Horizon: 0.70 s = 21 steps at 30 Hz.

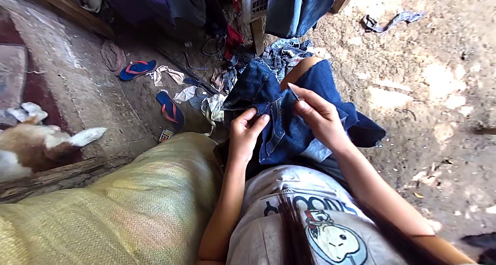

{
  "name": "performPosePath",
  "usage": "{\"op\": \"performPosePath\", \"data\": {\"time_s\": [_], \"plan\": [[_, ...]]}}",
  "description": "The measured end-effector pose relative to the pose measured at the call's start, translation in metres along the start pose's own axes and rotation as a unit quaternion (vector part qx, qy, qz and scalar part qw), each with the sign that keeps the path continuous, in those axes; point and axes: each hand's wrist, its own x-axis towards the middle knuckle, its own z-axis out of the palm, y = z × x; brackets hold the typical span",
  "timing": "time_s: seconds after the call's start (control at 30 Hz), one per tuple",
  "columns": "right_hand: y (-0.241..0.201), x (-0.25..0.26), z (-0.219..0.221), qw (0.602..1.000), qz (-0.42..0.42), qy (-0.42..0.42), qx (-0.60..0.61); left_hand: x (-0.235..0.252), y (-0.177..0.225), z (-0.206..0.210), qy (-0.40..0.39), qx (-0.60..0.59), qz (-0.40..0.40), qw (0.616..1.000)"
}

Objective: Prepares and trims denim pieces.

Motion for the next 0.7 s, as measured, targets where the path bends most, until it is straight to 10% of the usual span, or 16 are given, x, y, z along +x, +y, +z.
{"op": "performPosePath", "data": {"time_s": [0.7], "plan": [[-0.004, -0.008, 0.006, 0.992, -0.007, -0.061, -0.109, -0.008, -0.001, 0.003, 0.002, 0.028, 0.008, 1.000]]}}
